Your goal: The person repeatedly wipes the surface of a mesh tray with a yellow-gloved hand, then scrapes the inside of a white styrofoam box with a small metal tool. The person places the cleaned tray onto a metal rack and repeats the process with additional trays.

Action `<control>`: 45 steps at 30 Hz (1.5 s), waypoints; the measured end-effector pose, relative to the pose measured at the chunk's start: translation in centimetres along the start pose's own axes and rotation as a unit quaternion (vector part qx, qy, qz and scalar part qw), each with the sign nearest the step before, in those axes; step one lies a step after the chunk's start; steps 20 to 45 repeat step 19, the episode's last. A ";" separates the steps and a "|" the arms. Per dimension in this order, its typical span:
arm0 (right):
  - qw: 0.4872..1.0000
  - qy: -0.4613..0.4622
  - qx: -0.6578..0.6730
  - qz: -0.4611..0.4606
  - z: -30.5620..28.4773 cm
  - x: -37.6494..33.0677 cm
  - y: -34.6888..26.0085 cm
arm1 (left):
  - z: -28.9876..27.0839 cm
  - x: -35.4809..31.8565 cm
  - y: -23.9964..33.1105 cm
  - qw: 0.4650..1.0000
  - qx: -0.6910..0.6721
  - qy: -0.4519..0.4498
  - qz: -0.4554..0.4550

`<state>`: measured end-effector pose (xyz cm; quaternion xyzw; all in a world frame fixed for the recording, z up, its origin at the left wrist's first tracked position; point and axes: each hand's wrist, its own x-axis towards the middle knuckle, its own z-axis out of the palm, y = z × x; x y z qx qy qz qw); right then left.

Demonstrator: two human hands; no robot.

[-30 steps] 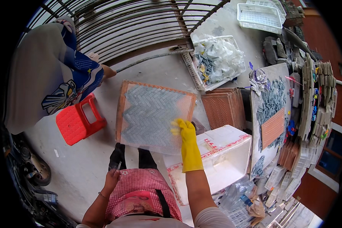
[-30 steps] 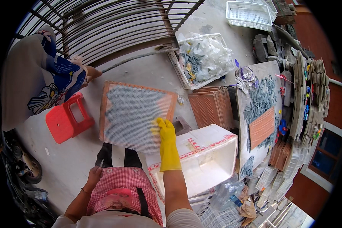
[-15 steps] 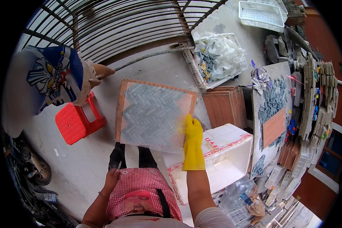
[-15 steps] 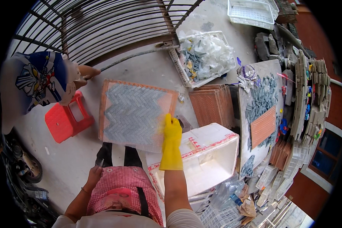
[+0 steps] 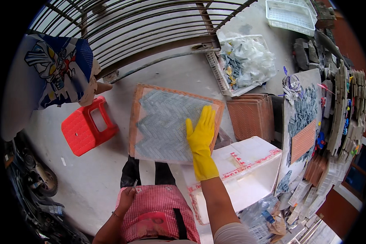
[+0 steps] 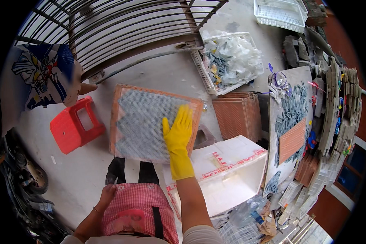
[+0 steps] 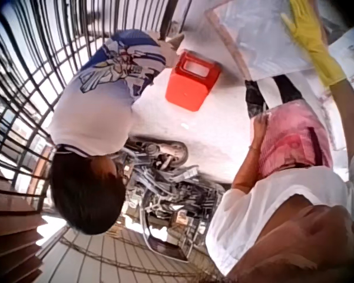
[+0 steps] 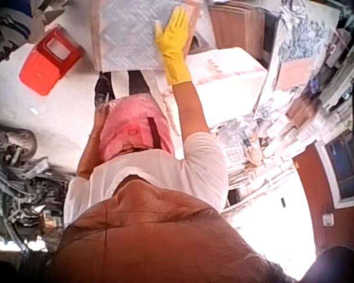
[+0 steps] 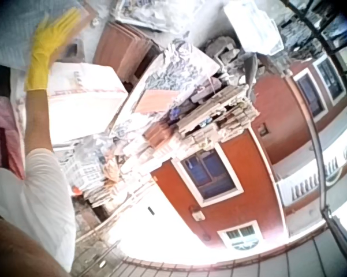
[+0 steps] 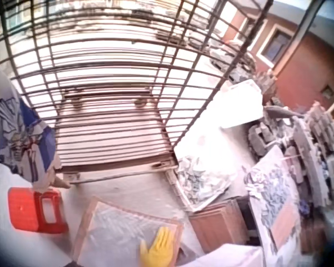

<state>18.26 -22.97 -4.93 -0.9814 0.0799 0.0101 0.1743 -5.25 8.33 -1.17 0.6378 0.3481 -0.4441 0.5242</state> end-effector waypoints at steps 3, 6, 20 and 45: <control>0.993 0.065 -0.071 0.068 3.1 2.1 -2.4 | -0.3 -0.2 -0.8 1.000 0.002 0.008 -0.010; 1.000 0.014 -0.016 -0.009 5.0 3.8 -8.0 | -0.7 -0.1 -0.3 1.000 -0.013 -0.005 -0.019; 0.975 -0.086 0.103 -0.175 3.5 1.3 -6.4 | -1.7 1.3 2.3 0.998 -0.044 -0.018 -0.030; 0.975 -0.086 0.103 -0.175 3.5 1.3 -6.4 | -1.7 1.3 2.3 0.998 -0.044 -0.018 -0.030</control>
